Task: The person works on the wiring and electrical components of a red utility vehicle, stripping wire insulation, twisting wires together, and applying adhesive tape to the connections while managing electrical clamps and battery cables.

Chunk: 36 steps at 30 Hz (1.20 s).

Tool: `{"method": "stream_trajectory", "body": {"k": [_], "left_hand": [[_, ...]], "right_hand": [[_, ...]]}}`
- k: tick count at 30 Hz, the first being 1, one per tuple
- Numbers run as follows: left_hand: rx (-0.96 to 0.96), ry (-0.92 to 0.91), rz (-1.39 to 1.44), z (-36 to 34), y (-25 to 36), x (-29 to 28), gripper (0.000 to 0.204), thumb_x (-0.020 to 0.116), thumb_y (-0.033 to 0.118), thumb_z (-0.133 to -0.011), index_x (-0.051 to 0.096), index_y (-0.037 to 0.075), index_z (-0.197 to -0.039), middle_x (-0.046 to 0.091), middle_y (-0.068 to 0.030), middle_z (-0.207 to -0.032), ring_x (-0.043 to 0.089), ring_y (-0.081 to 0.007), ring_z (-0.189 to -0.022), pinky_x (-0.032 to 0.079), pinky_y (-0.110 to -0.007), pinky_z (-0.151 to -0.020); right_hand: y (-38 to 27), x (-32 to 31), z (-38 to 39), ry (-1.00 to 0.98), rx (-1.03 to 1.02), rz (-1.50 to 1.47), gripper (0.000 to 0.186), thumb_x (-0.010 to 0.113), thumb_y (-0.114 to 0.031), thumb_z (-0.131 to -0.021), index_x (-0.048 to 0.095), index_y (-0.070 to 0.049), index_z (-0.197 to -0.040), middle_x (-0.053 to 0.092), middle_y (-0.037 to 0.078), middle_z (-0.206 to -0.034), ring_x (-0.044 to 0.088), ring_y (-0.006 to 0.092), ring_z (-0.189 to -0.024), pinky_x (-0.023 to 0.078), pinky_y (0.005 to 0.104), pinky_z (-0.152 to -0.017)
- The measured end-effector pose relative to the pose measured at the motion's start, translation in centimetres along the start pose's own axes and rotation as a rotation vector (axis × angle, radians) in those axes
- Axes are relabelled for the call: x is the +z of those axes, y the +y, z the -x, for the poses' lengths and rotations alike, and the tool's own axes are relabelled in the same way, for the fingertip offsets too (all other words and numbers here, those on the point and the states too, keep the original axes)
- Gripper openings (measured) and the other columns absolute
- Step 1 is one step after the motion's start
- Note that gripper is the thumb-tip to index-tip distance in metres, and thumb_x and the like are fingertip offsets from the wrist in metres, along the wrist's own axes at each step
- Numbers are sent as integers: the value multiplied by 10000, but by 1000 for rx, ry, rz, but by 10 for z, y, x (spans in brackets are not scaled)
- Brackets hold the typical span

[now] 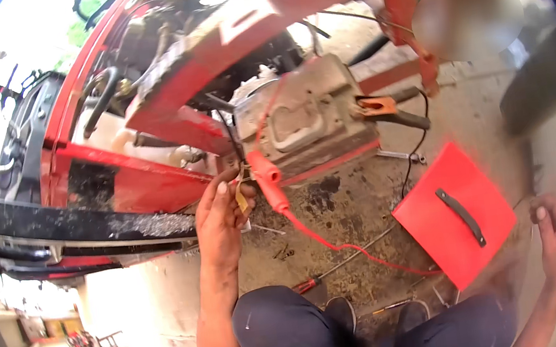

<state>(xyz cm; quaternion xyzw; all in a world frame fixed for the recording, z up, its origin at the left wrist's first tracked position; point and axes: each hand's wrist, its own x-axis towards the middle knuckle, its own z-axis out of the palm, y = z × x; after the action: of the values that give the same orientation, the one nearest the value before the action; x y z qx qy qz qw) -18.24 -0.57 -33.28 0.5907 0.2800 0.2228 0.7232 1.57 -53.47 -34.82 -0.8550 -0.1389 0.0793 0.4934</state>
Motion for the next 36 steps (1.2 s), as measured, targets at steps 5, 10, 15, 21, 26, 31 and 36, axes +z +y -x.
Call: {"method": "stream_trajectory", "body": {"k": [5, 10, 15, 21, 26, 31, 36], "left_hand": [[-20, 70, -102, -35, -11, 0, 313, 606, 212, -1069, 609, -3, -1297, 677, -49, -917, 611, -85, -808, 414, -215, -623], [407, 269, -325, -79, -40, 1, 332, 642, 164, -1046, 605, -26, -1317, 665, -22, -882, 583, -94, -773, 497, -260, -697], [394, 362, -747, -117, -26, 14, 413, 692, 296, -985, 673, 13, -1286, 689, -148, -765, 657, -220, -689, 515, -368, -677], [359, 383, -733, -122, -18, 19, 327, 690, 328, -976, 738, 29, -1098, 719, -181, -822, 710, -300, -764, 531, -401, -704], [470, 450, -789, -114, -10, 32, 259, 659, 271, -984, 735, 27, -1028, 728, -213, -919, 709, -409, -859, 545, -450, -765], [595, 455, -883, -115, -4, 25, 208, 658, 219, -977, 717, 34, -1051, 724, -216, -929, 703, -428, -878, 554, -474, -776], [397, 466, -525, -134, 18, 40, 189, 659, 188, -969, 703, 31, -1064, 720, -256, -1011, 693, -441, -973, 546, -463, -837]], "right_hand": [[-79, 37, -29, -103, -117, -122, 98, 624, -89, -1015, 652, 5, -1019, 613, 43, -990, 575, 140, -905, 476, 279, -850], [-144, 62, -34, -142, -309, -36, 78, 648, -51, -954, 660, 23, -973, 634, 84, -937, 616, 184, -873, 502, 302, -794], [-165, 63, -31, -238, -357, 59, 95, 703, -73, -861, 718, 11, -903, 701, 131, -871, 681, 260, -830, 524, 351, -767], [-189, 66, -41, -307, -413, 22, 124, 726, -100, -892, 742, 9, -948, 729, 139, -883, 709, 278, -830, 546, 357, -764], [-240, 83, -68, -375, -561, 47, 104, 724, -57, -910, 731, 13, -987, 729, 137, -896, 715, 277, -854, 553, 357, -778], [-317, 136, -122, -485, -770, 28, 120, 717, -86, -932, 727, -2, -1018, 722, 121, -905, 708, 257, -858, 546, 358, -775], [-408, 221, -205, -303, -1279, 283, 179, 647, -72, -953, 718, -52, -1116, 734, 122, -979, 707, 322, -923, 555, 431, -824]]}}
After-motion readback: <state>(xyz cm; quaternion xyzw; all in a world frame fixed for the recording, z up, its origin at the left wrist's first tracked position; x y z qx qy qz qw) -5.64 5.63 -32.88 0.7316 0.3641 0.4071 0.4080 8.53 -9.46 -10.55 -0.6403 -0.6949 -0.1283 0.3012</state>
